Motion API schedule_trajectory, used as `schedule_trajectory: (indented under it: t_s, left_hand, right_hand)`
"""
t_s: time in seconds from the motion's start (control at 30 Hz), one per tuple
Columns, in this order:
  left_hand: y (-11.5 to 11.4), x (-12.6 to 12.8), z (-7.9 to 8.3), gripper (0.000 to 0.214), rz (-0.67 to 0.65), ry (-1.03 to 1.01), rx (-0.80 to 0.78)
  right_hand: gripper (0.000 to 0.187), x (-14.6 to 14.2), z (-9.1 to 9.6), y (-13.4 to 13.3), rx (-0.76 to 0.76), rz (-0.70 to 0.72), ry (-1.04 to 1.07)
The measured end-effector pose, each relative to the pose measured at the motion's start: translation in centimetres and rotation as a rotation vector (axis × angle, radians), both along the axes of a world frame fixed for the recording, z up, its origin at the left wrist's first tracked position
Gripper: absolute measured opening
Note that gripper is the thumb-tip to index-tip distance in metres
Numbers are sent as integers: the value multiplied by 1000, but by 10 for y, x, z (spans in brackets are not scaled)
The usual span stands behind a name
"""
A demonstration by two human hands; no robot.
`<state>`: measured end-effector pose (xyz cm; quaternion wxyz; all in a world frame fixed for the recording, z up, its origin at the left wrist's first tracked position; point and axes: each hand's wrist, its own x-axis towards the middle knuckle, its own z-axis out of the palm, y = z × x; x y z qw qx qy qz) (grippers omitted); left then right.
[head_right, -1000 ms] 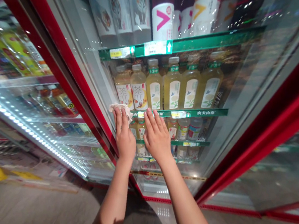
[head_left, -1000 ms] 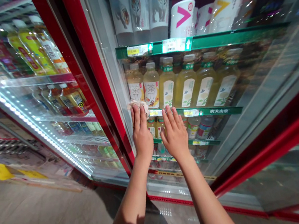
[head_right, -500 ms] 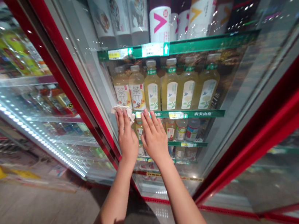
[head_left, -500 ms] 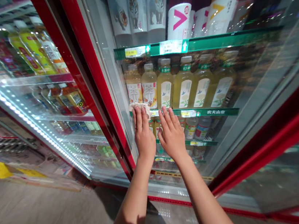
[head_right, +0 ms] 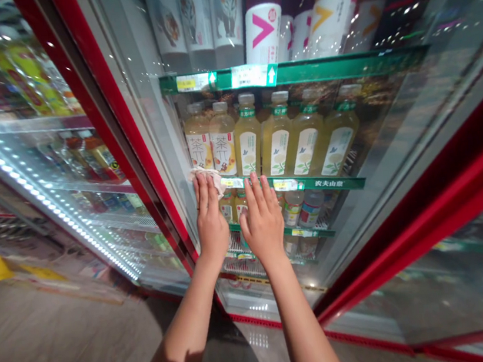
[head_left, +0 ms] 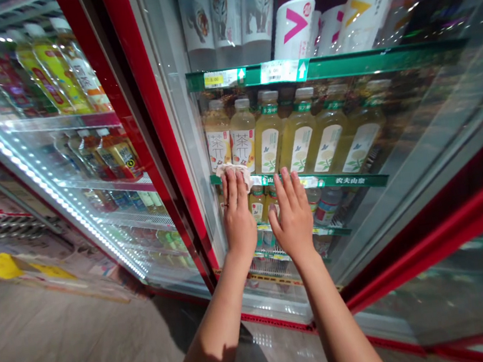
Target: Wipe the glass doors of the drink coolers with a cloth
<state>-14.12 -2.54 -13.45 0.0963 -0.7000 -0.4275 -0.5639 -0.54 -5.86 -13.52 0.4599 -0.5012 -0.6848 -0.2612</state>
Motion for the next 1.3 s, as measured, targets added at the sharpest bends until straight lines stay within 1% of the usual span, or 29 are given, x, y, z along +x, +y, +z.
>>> schedule_trajectory:
  t_s: [0.1, 0.2, 0.3, 0.4, 0.47, 0.6, 0.7, 0.8, 0.87, 0.93, 0.97, 1.03, 1.1, 1.17, 1.23, 1.3]
  left_hand:
    - [2, 1, 10, 99, -23, 28, 2]
    - [9, -7, 19, 101, -13, 18, 43]
    - [12, -12, 16, 101, 21, 2, 75]
    - [8, -6, 6, 98, 38, 4, 64]
    - [5, -1, 4, 97, 21, 34, 42]
    - [3, 0, 15, 100, -4, 110, 32]
    - [6, -8, 20, 101, 61, 108, 47]
    - [4, -11, 13, 100, 115, 103, 38]
    - [0, -8, 6, 99, 95, 114, 13]
    - [-4, -2, 4, 97, 44, 143, -12]
    - [-6, 1, 5, 96, 17, 160, -19]
    - [-7, 3, 14, 93, -18, 186, -25]
    - [-7, 3, 24, 93, -30, 185, -23]
    - [-6, 0, 30, 95, -29, 176, -28]
    - [-6, -1, 27, 98, -21, 166, -35]
    - [-9, 0, 19, 102, -7, 159, -48]
  right_hand:
    - [89, 3, -2, 3, -12, 3, -16]
    - [89, 6, -3, 4, -12, 7, -28]
    - [91, 7, -2, 3, -21, 14, -35]
    - [92, 7, -2, 4, -31, 18, -36]
    - [91, 6, -3, 5, -27, 14, -35]
    - [89, 5, -4, 6, -21, -3, -34]
    - [89, 6, -4, 5, -27, 5, -33]
    - [89, 7, -5, 5, -33, 17, -33]
    - [88, 7, -6, 6, -43, 10, -32]
    - [87, 7, -8, 8, -49, 3, -30]
    - [86, 7, -8, 9, -52, 1, -29]
    - [84, 8, -9, 11, -61, 3, -29]
    - [84, 10, -9, 11, -78, 7, -34]
    - [83, 14, -9, 8, -79, 24, -45]
    - [83, 17, -9, 4, -49, 47, -64]
    - [84, 20, -10, 0, 3, 45, -73]
